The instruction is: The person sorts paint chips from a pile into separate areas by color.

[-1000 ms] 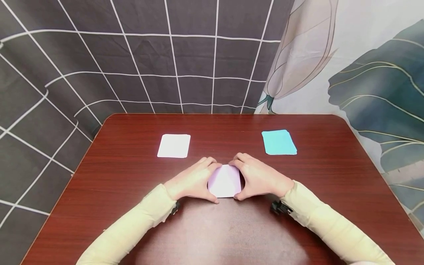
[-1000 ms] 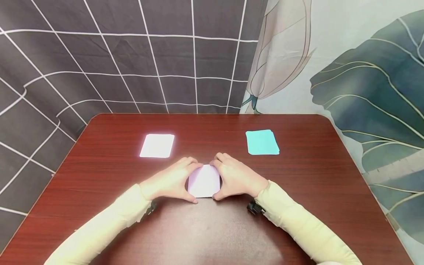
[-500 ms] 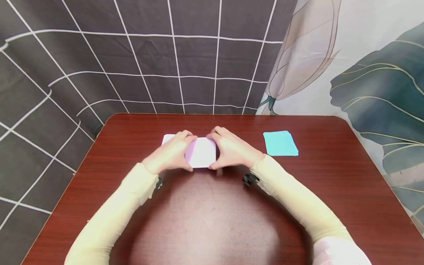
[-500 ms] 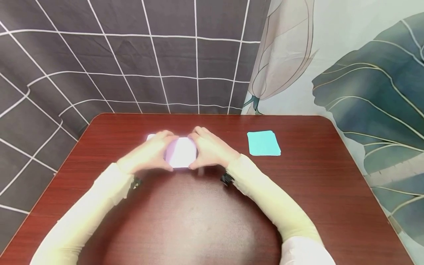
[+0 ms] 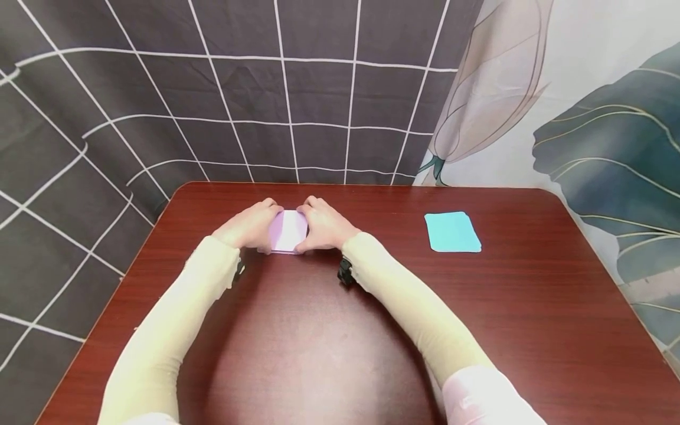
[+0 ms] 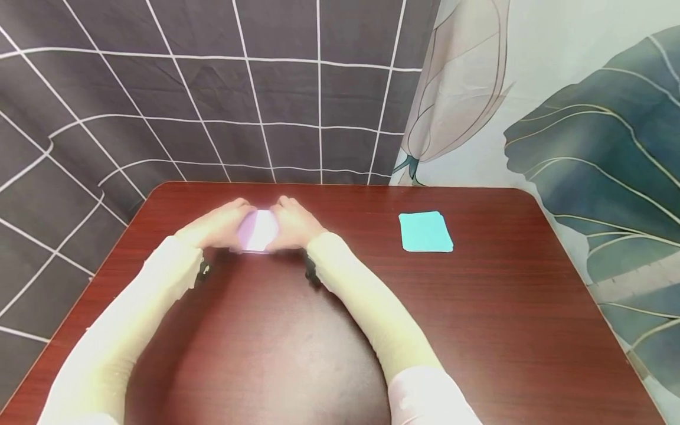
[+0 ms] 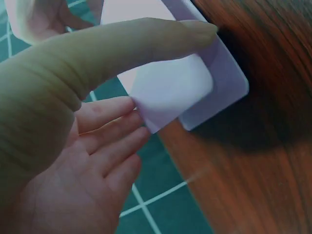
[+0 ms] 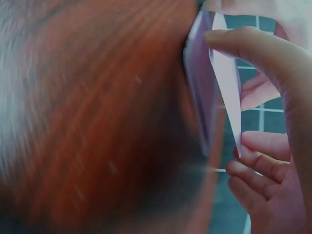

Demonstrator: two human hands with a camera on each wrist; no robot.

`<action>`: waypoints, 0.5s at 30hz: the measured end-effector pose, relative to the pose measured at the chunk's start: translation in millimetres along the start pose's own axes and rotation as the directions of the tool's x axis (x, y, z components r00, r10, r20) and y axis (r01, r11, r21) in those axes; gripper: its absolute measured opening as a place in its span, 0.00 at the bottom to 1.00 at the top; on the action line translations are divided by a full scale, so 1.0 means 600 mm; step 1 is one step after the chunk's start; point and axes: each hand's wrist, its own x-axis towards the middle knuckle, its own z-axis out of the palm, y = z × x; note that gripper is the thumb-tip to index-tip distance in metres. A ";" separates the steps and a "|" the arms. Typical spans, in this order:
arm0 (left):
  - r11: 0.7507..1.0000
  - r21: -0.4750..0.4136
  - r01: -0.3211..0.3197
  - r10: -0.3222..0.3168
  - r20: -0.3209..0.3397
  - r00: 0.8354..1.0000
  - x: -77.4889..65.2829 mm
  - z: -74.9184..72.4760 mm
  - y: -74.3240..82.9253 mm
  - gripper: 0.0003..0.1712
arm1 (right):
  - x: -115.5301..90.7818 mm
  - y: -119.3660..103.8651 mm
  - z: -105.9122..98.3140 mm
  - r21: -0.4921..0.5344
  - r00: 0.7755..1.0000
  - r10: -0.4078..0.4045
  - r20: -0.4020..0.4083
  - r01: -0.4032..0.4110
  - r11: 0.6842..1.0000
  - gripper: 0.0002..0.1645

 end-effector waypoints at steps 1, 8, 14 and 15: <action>1.000 -0.007 0.008 -0.008 0.015 1.000 0.001 0.002 -0.001 0.47 | 0.001 -0.002 0.004 0.009 1.000 0.011 0.012 -0.011 1.000 0.53; 0.998 -0.059 0.038 -0.032 0.103 0.994 0.003 0.006 0.001 0.46 | -0.001 -0.004 0.020 0.023 0.996 0.066 0.061 -0.067 0.997 0.54; 0.993 -0.094 0.067 -0.056 0.121 0.991 0.002 0.007 0.002 0.50 | -0.008 -0.004 0.012 0.070 0.998 0.049 0.040 -0.051 0.996 0.55; 0.993 -0.102 0.066 -0.055 0.104 0.993 0.001 0.007 0.000 0.52 | -0.011 -0.003 0.006 0.079 0.999 0.045 0.026 -0.047 0.996 0.55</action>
